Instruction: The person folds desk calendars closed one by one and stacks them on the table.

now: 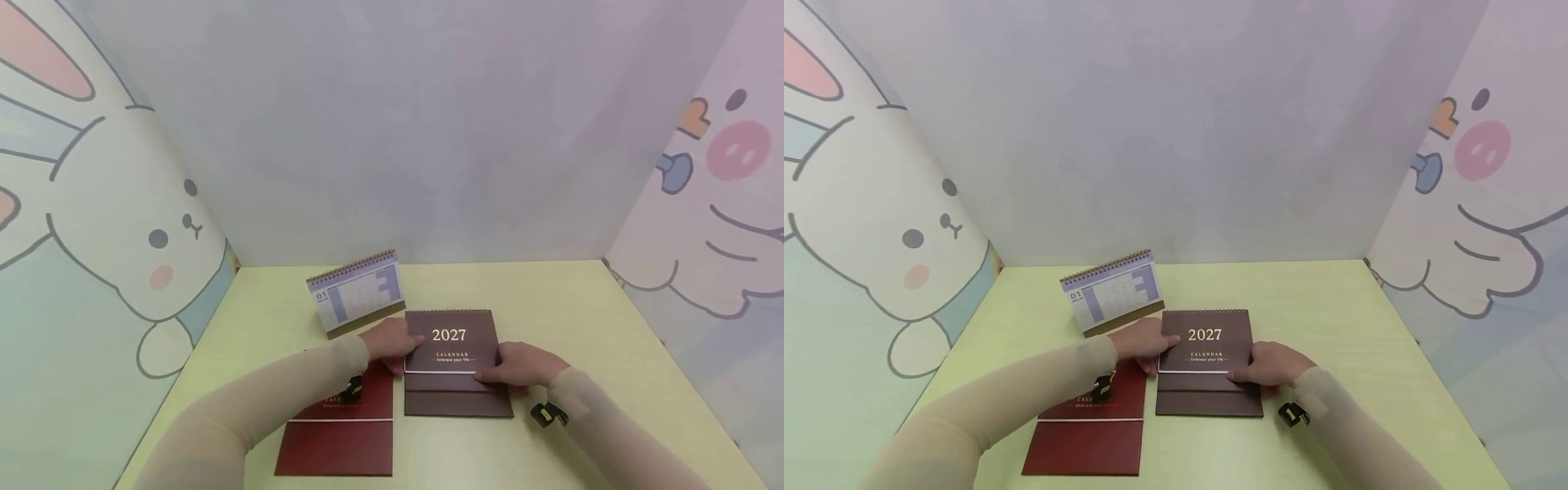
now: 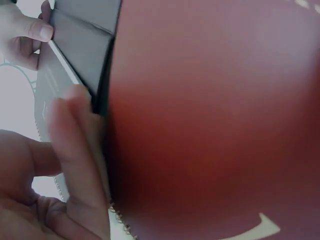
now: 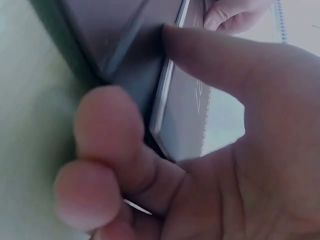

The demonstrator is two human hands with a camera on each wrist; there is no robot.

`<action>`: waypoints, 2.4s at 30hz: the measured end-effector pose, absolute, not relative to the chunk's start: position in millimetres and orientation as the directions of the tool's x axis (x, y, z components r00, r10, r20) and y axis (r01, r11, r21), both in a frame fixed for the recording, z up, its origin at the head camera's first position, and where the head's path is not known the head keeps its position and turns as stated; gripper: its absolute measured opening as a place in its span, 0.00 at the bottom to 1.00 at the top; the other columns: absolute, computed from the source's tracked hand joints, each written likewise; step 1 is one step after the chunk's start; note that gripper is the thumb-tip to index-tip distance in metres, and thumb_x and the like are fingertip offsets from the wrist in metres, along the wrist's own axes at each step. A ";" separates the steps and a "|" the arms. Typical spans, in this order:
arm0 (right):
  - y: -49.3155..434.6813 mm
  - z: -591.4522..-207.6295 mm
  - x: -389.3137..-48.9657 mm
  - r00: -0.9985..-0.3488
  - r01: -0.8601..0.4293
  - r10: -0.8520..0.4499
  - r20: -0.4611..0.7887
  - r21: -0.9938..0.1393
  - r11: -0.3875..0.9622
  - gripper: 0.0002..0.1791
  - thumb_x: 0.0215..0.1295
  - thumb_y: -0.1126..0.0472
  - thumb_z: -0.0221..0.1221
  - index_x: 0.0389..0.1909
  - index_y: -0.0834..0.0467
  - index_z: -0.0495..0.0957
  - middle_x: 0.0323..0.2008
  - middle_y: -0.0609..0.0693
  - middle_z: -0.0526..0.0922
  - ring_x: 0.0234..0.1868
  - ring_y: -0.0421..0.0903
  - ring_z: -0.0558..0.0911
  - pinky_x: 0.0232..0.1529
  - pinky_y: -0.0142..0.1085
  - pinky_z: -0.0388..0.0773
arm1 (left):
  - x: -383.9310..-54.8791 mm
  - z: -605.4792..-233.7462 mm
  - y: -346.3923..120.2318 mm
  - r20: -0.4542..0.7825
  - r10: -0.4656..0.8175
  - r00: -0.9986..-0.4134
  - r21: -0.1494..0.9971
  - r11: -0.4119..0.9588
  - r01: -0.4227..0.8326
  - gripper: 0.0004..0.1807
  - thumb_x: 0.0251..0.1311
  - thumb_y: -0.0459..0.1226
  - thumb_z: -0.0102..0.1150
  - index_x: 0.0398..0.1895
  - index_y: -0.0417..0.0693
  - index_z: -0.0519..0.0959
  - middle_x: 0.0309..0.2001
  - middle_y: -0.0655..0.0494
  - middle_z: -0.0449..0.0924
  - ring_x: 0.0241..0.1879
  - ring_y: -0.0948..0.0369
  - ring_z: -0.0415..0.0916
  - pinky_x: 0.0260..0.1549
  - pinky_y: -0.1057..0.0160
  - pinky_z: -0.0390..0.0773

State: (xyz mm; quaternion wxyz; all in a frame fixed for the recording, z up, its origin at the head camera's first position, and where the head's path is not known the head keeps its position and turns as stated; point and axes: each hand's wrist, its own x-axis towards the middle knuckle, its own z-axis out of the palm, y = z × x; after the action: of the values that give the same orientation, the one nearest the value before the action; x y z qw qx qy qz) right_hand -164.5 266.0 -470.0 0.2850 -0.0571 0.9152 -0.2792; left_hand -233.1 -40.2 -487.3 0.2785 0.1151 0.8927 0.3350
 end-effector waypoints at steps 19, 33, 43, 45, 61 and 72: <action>259.7 -465.9 -171.2 -0.824 -0.020 -0.214 -0.524 -0.352 0.936 0.29 0.75 0.32 0.76 0.34 0.53 0.80 0.17 0.47 0.78 0.18 0.43 0.75 0.32 0.39 0.75 | -229.6 -477.0 -32.6 -0.457 0.335 -0.824 0.467 0.879 0.099 0.27 0.91 0.50 0.61 0.28 0.46 0.80 0.20 0.50 0.87 0.11 0.63 0.82 0.27 0.65 0.90; 252.4 -458.6 -178.1 -0.803 -0.084 -0.194 -0.564 -0.215 0.973 0.32 0.76 0.29 0.75 0.33 0.53 0.79 0.16 0.44 0.75 0.17 0.42 0.76 0.28 0.36 0.73 | -235.4 -487.5 -24.9 -0.448 0.284 -0.848 0.378 0.919 0.108 0.25 0.90 0.51 0.61 0.30 0.49 0.82 0.21 0.51 0.87 0.14 0.60 0.87 0.23 0.63 0.89; 259.8 -477.2 -186.1 -0.781 -0.089 -0.202 -0.592 -0.215 0.973 0.35 0.73 0.25 0.74 0.33 0.53 0.79 0.14 0.45 0.76 0.15 0.42 0.77 0.26 0.37 0.73 | -224.9 -477.6 -25.2 -0.446 0.286 -0.848 0.419 0.904 0.085 0.27 0.89 0.50 0.63 0.26 0.47 0.81 0.21 0.49 0.87 0.10 0.61 0.81 0.17 0.65 0.81; 259.4 -475.7 -185.2 -0.780 -0.087 -0.202 -0.593 -0.216 0.972 0.34 0.74 0.25 0.74 0.32 0.52 0.79 0.14 0.44 0.76 0.16 0.42 0.77 0.26 0.37 0.73 | -223.4 -476.4 -25.5 -0.446 0.285 -0.848 0.417 0.905 0.085 0.27 0.89 0.50 0.63 0.27 0.48 0.81 0.22 0.49 0.87 0.11 0.61 0.81 0.18 0.65 0.82; 250.6 -449.2 -166.7 -0.844 -0.134 -0.197 -0.499 -0.161 0.978 0.34 0.73 0.26 0.75 0.28 0.51 0.78 0.17 0.44 0.78 0.15 0.40 0.74 0.27 0.36 0.72 | -247.7 -494.0 -31.1 -0.302 0.344 -0.889 0.362 0.904 0.227 0.27 0.83 0.52 0.68 0.23 0.51 0.80 0.22 0.56 0.85 0.19 0.61 0.83 0.27 0.62 0.83; 240.3 -422.8 -164.1 -0.934 -0.293 -0.328 -0.141 -0.221 0.930 0.25 0.79 0.38 0.75 0.45 0.55 0.80 0.27 0.45 0.81 0.28 0.45 0.78 0.30 0.41 0.75 | -219.7 -433.2 -29.5 -0.087 0.410 -0.908 0.494 0.809 0.318 0.43 0.85 0.65 0.60 0.85 0.43 0.76 0.78 0.43 0.85 0.76 0.45 0.85 0.78 0.45 0.86</action>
State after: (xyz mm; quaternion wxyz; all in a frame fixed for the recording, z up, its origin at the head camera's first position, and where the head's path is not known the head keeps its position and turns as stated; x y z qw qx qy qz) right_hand -164.1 240.3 -422.8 0.0879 -0.1587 0.9784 -0.0989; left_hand -219.7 -29.5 -433.2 0.0951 0.1923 0.9464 0.2416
